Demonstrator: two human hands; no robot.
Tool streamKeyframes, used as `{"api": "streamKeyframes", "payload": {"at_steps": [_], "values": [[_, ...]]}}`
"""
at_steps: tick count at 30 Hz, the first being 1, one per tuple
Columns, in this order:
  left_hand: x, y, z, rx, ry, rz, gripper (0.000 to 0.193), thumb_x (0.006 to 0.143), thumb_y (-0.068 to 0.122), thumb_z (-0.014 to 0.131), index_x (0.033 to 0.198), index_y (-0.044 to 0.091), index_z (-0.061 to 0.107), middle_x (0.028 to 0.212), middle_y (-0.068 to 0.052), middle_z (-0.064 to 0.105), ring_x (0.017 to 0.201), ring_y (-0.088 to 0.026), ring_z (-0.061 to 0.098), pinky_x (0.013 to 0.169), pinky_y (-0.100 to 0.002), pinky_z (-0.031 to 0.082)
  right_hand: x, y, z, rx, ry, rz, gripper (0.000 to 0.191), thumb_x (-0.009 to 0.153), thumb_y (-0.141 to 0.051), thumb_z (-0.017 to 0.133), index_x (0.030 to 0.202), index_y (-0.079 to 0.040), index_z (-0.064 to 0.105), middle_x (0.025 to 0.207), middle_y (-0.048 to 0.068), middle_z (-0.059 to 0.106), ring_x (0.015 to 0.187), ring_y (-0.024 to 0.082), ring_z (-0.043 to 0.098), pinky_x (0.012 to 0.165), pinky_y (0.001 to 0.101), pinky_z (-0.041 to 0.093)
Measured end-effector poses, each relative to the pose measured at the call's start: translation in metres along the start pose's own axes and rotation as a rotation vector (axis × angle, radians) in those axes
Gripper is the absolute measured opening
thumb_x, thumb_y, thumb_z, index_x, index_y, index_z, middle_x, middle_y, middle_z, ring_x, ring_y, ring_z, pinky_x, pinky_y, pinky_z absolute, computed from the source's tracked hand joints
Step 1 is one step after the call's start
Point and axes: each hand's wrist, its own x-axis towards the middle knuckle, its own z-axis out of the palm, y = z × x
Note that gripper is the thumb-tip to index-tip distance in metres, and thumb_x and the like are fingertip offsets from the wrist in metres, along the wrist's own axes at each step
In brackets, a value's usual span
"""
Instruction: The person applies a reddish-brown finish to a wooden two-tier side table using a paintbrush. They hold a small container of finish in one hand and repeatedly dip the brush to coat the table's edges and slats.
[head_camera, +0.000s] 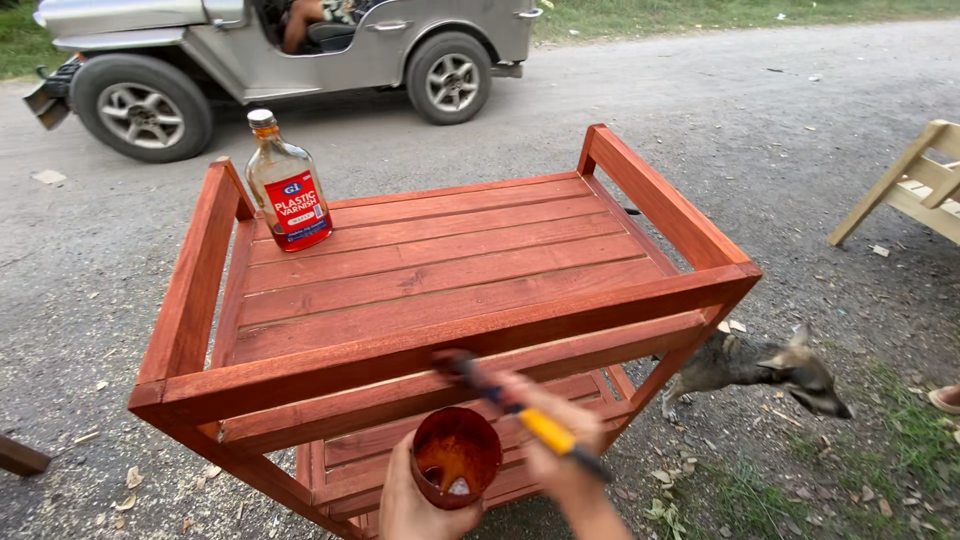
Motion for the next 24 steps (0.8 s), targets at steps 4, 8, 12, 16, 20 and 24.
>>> {"api": "streamKeyframes", "payload": {"at_steps": [4,8,12,16,20,24], "values": [[-0.003,0.042,-0.001,0.044,-0.005,0.025,0.111,0.043,0.014,0.096,0.142,0.015,0.048,0.133,-0.01,0.058,0.125,-0.025,0.061,0.108,-0.042,0.051,0.001,0.04,-0.09,-0.26,0.349,0.117,0.037,0.094,-0.009,0.075,0.13,-0.003,0.07,0.122,0.016,0.074,0.109,0.024,0.074,0.098,0.0331,0.059],[-0.01,0.063,0.006,0.07,-0.039,0.061,0.112,0.043,0.012,0.094,0.143,0.016,0.045,0.133,-0.009,0.059,0.126,-0.026,0.061,0.111,-0.043,0.048,-0.005,0.043,-0.135,-0.051,0.671,0.4,0.039,0.097,-0.008,0.071,0.135,-0.001,0.068,0.128,0.017,0.07,0.105,0.021,0.07,0.092,0.0318,0.058],[-0.015,0.074,0.018,0.081,-0.054,0.183,0.108,0.046,0.017,0.096,0.141,0.015,0.046,0.128,-0.01,0.059,0.127,-0.029,0.059,0.112,-0.044,0.045,-0.026,0.0,-0.136,-0.005,0.339,0.419,0.039,0.092,-0.01,0.072,0.13,0.0,0.07,0.123,0.018,0.074,0.103,0.019,0.072,0.09,0.0304,0.058],[-0.022,0.083,0.025,0.07,-0.055,0.335,0.106,0.044,0.018,0.097,0.138,0.014,0.049,0.126,-0.011,0.062,0.124,-0.034,0.059,0.109,-0.048,0.044,-0.019,-0.037,-0.112,-0.156,-0.18,0.46,0.044,0.077,-0.017,0.083,0.119,-0.008,0.078,0.093,0.012,0.082,0.078,0.018,0.083,0.074,0.0305,0.064],[-0.027,0.087,0.032,0.106,-0.05,0.371,0.096,0.051,0.022,0.095,0.135,0.014,0.049,0.128,-0.012,0.061,0.125,-0.037,0.058,0.107,-0.062,0.038,-0.004,-0.054,-0.073,-0.416,-0.342,0.405,0.041,0.073,-0.026,0.085,0.114,-0.02,0.081,0.09,0.006,0.085,0.077,0.02,0.077,0.071,0.0332,0.062],[-0.025,0.079,0.037,0.182,-0.031,0.428,0.088,0.059,0.017,0.087,0.138,0.013,0.048,0.134,-0.016,0.058,0.133,-0.04,0.051,0.108,-0.075,0.027,0.004,-0.057,-0.055,-0.585,-0.418,0.314,0.047,0.068,-0.029,0.085,0.115,-0.027,0.082,0.097,0.006,0.082,0.083,0.026,0.077,0.072,0.0375,0.061]]}}
